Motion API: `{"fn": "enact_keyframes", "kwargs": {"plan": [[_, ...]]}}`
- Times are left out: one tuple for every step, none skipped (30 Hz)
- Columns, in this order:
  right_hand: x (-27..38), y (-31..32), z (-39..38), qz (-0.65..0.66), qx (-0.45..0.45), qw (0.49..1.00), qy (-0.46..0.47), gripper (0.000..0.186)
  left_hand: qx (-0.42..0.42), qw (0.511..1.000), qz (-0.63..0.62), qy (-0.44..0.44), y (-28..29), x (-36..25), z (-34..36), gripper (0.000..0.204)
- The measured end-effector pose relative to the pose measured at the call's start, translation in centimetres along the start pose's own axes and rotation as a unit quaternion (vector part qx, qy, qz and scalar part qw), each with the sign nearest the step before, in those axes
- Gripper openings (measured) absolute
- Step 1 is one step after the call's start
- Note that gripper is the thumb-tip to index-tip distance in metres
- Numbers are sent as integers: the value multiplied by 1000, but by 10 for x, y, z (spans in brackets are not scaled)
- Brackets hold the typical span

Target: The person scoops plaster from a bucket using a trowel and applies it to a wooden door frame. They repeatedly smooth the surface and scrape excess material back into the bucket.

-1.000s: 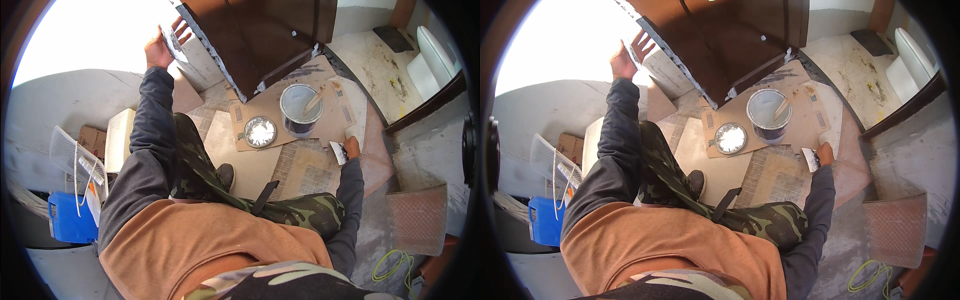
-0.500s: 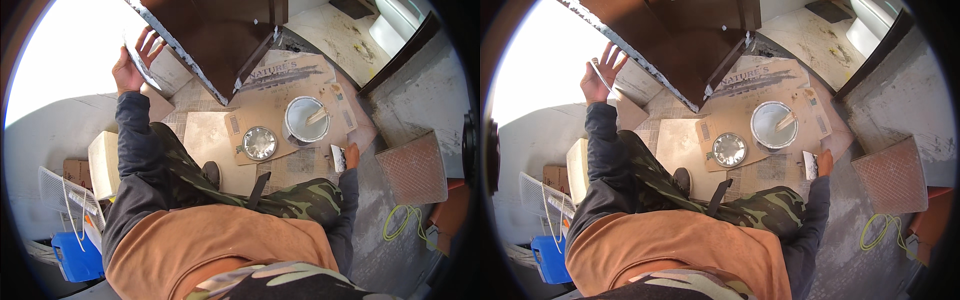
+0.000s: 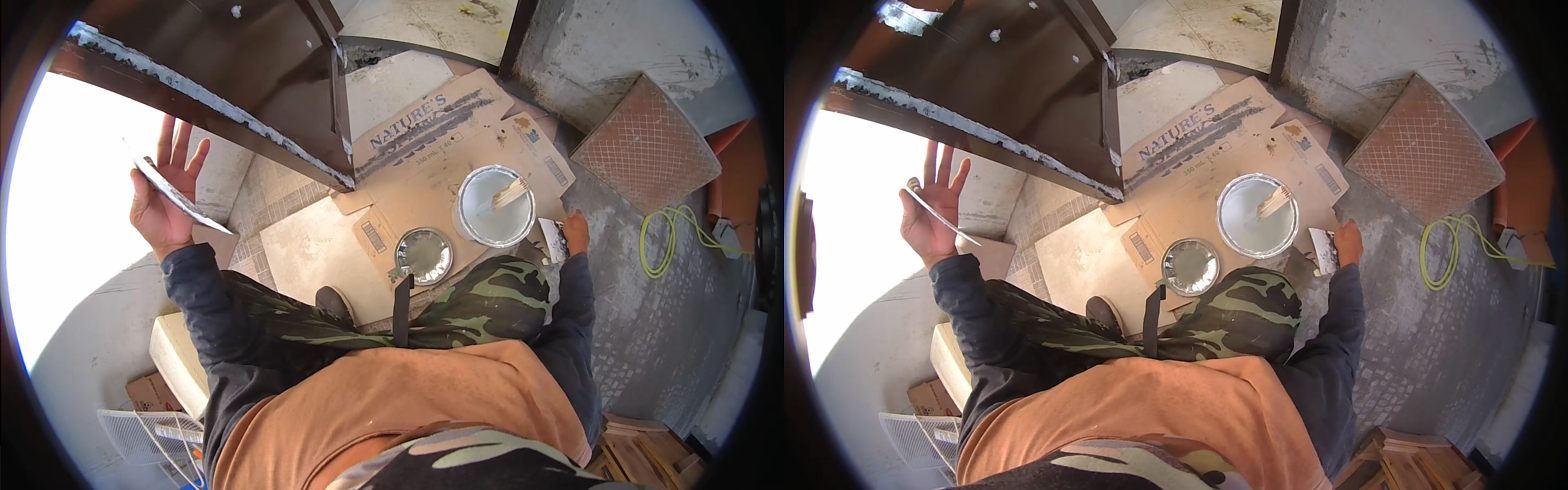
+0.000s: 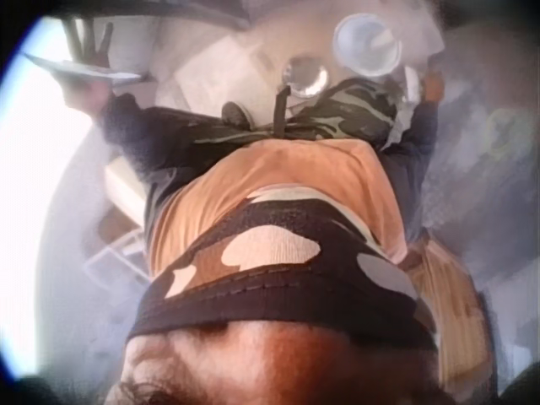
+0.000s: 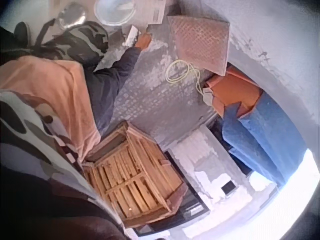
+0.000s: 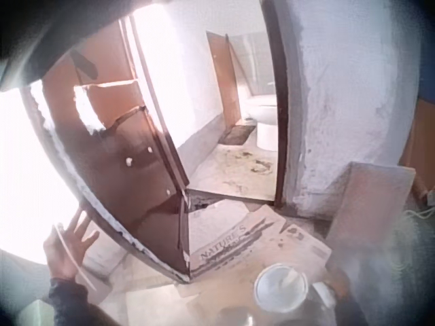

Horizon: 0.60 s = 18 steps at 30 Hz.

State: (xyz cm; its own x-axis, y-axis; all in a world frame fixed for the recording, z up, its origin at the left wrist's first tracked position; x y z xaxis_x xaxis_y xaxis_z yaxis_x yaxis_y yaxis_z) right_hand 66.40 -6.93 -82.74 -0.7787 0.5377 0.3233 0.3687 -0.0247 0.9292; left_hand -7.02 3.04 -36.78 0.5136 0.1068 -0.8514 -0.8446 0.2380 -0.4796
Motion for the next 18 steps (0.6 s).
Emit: {"fn": "enact_keyframes", "kwargs": {"plan": [[-13,-1,1,-14,-4,1000,-1,34,-11,1000,-7,-6,-4,2,3,34],[-23,-5,3,-18,24,1000,-6,35,9,1000,1,-4,-9,1,6,34],[-31,-8,9,-26,38,999,13,35,36,999,4,-5,-15,0,9,34],[-37,-14,16,-44,85,995,7,36,56,998,-6,-9,-20,-1,13,35],[-35,-15,26,-85,87,988,91,37,23,999,-17,-20,-21,-3,16,37],[-30,-20,36,-134,123,972,149,37,30,999,-2,-22,-25,-3,20,36],[-25,-23,46,-217,155,948,175,38,34,999,-3,-23,-28,-3,24,35],[-16,-19,58,-32,72,986,149,35,40,999,-2,-35,-32,-2,27,34],[-10,-14,68,113,-20,991,70,33,44,999,-11,-28,-34,1,31,33],[3,-11,77,153,-75,982,77,34,53,998,-29,-2,-37,6,34,33],[16,-7,84,181,-137,971,78,34,62,997,-39,10,-39,12,37,33],[28,-4,91,163,-138,974,70,36,66,997,-41,9,-39,18,37,33],[40,-2,97,144,-135,978,72,38,87,994,-56,25,-41,26,38,32],[50,1,102,132,-131,979,86,39,75,994,-62,41,-39,35,36,32],[56,2,109,118,-97,987,54,40,67,995,-61,51,-36,44,34,33],[59,4,115,109,-59,992,36,40,61,994,-67,60,-32,55,31,33],[60,4,121,94,-4,996,7,41,121,984,-102,79,-29,69,28,35],[62,5,126,81,17,995,46,39,81,986,-109,101,-18,86,23,36]]}}
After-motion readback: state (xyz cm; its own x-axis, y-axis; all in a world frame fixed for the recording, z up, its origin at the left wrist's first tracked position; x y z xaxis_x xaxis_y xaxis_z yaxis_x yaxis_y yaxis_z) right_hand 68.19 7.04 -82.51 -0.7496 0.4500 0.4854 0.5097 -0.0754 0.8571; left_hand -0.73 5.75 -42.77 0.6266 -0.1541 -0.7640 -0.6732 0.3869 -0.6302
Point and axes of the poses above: each hand's wrist, its own z-axis towards the middle knuckle, its own y-axis out of the back of the hand, x = y × z, the point moved 3 cm from there along z, towards the middle knuckle, and after that the axes turned 8 degrees about y, right-handed, at the moved point
